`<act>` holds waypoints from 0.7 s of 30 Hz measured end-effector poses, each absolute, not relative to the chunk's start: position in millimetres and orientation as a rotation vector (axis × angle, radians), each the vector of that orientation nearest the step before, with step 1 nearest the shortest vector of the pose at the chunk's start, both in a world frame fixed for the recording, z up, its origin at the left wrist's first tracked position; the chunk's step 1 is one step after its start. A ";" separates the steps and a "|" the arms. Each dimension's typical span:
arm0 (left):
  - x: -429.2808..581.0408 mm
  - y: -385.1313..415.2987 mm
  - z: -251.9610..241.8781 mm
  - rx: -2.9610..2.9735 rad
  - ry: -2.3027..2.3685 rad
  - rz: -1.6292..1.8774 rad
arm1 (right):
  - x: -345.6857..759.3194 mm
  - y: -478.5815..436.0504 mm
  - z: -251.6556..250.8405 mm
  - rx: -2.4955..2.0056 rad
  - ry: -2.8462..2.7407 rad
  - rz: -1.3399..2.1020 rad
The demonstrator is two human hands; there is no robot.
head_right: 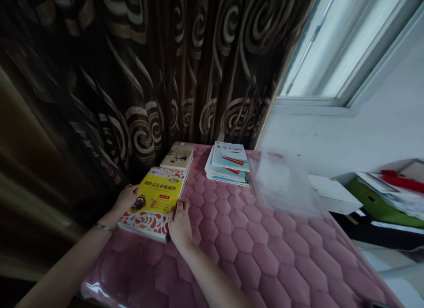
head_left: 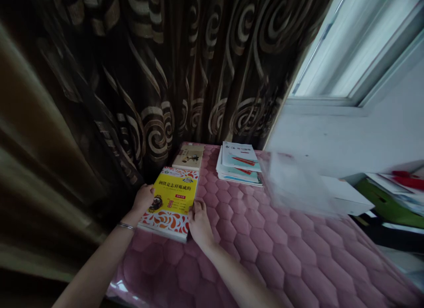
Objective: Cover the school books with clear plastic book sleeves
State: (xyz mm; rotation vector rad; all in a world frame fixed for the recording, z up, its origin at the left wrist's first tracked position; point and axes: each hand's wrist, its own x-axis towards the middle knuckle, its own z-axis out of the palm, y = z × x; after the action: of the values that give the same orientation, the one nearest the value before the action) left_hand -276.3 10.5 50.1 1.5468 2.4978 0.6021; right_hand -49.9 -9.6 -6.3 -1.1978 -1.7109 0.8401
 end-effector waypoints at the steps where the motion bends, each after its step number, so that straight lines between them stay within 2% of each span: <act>1: -275.9 11.1 49.7 1.530 2.496 0.616 | -50.1 -9.7 -8.0 -1.188 -1.701 0.838; 8: -281.6 13.3 46.7 1.388 2.422 0.772 | -48.8 3.5 -10.8 -1.118 -1.646 0.837; 14: -287.8 13.2 41.0 1.262 2.192 0.924 | -51.1 37.6 -3.4 -0.988 -1.495 1.206; 21: -290.0 10.1 36.0 1.201 2.034 1.031 | -54.5 37.9 -10.4 -1.051 -1.510 1.194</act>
State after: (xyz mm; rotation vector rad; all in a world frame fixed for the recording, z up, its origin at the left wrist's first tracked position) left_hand -290.0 10.1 36.0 1.2005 2.0340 1.0309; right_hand -54.5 37.9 -10.4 -1.0508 -1.5103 1.1944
